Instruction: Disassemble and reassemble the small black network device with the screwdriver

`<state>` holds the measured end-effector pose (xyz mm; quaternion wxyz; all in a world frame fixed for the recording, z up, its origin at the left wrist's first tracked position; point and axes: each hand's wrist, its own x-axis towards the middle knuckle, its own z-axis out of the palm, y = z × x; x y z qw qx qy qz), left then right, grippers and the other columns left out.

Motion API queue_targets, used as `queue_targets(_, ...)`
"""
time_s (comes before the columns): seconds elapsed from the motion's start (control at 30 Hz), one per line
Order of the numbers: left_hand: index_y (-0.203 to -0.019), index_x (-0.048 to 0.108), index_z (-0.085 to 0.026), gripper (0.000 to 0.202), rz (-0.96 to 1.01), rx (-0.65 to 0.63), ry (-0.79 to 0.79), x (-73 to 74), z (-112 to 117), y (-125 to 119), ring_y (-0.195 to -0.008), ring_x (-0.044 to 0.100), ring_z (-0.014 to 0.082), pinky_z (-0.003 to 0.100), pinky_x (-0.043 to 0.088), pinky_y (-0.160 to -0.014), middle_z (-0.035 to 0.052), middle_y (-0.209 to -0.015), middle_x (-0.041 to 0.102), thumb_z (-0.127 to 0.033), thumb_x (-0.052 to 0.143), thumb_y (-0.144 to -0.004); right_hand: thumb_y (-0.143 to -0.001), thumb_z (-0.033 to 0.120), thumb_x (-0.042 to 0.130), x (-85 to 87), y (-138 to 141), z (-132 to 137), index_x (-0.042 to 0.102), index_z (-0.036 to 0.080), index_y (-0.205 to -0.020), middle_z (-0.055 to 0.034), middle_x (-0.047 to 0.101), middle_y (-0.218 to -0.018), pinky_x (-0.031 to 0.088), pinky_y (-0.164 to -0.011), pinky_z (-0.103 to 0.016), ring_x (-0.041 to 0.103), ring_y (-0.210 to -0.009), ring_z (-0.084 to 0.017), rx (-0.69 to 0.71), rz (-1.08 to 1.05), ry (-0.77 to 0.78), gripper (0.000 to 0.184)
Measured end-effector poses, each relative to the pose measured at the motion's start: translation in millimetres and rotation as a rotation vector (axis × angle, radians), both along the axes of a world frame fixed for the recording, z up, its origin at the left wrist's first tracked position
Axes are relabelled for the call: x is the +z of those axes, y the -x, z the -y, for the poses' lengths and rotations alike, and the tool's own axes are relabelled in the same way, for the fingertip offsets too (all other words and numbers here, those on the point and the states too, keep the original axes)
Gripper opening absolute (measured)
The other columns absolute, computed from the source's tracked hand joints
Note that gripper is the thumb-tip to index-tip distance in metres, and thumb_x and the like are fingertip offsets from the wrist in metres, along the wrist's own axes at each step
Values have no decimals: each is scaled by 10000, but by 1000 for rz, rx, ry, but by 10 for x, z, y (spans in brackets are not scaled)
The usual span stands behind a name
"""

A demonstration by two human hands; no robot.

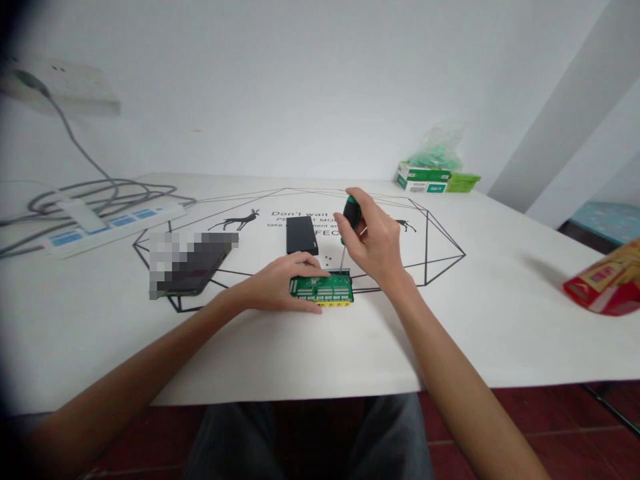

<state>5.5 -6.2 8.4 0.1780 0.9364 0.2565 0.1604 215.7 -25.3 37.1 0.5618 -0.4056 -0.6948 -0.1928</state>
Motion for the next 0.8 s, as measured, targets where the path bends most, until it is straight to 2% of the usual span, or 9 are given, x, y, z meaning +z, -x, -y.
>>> queue_targets(0.5,-1182,677,-230,589,-10,6,8,21,20,0,-1087,555,268,391,440,-951,94,-1173,605,-565,760,-705,-924,356,534,-12,6,19,602,237,-1205,-21,685,-802,543,-533,-269,608,-557,-131,14,2,55,312)
queue_targets(0.7,-1198,669,-184,613,-12,-4,-6,18,17,0,-1073,557,270,394,439,-949,107,-1165,596,-557,753,-719,-946,319,459,8,7,51,585,217,-1242,-53,693,-917,507,-473,-228,619,-606,-121,63,-10,104,337)
queue_targets(0.8,-1197,669,-191,613,-16,3,-4,19,18,-2,-1071,557,271,397,440,-946,106,-1171,596,-562,753,-716,-937,303,473,15,15,53,583,216,-1247,-45,689,-922,504,-474,-219,612,-606,-114,65,-32,75,340)
